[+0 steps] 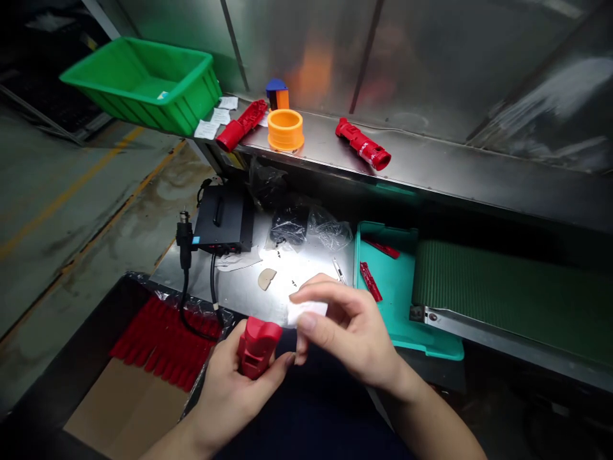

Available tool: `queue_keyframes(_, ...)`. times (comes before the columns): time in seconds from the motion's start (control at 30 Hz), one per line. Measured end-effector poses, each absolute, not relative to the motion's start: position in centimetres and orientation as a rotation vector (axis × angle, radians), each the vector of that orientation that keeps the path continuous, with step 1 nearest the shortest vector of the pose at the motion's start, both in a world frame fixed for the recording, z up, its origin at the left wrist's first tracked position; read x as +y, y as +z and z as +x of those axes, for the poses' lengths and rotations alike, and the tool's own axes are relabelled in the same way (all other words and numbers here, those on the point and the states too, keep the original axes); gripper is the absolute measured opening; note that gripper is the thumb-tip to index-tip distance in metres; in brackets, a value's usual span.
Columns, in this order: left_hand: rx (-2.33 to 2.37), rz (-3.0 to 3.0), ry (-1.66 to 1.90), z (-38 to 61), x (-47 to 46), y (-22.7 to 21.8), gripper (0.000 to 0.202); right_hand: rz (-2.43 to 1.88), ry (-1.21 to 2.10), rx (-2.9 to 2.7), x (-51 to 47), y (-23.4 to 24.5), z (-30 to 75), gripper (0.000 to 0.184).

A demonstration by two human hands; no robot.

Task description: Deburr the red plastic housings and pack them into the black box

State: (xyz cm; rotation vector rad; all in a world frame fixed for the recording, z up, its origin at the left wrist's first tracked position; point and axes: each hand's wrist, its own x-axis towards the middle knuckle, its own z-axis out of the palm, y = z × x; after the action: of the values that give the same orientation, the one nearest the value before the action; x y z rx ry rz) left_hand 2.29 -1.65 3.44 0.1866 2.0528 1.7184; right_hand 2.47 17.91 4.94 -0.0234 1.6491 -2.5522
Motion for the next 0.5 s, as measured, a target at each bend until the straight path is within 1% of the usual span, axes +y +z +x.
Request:
queue_keyframes(0.07,1.630,0.143,1.825,2.6,-1.4,3.2,0.021,-0.080,-2.572,1.716,17.2,5.6,2.9,0.019)
queue_keyframes(0.13,1.197,0.103,1.919,2.9,-1.2,2.8,0.030,-0.092,-2.584,1.783,16.6,5.8,3.0,0.019)
queue_keyframes(0.2,0.983,0.068,2.001,3.3,-1.0,2.4,0.037,-0.077,-2.588,1.853,16.3,5.8,2.9,0.017)
queue_keyframes(0.27,1.020,0.035,2.027,3.6,-1.0,2.2,0.041,-0.078,-2.543,1.976,16.3,5.9,2.8,0.017)
queue_keyframes(0.33,1.175,0.015,1.967,3.7,-0.9,2.3,0.044,-0.158,-2.431,2.225,16.4,6.1,2.8,0.018)
queue_keyframes(0.5,1.452,-0.024,1.771,3.8,-0.4,3.6,0.055,-0.587,-2.016,2.840,16.4,6.7,3.4,0.026)
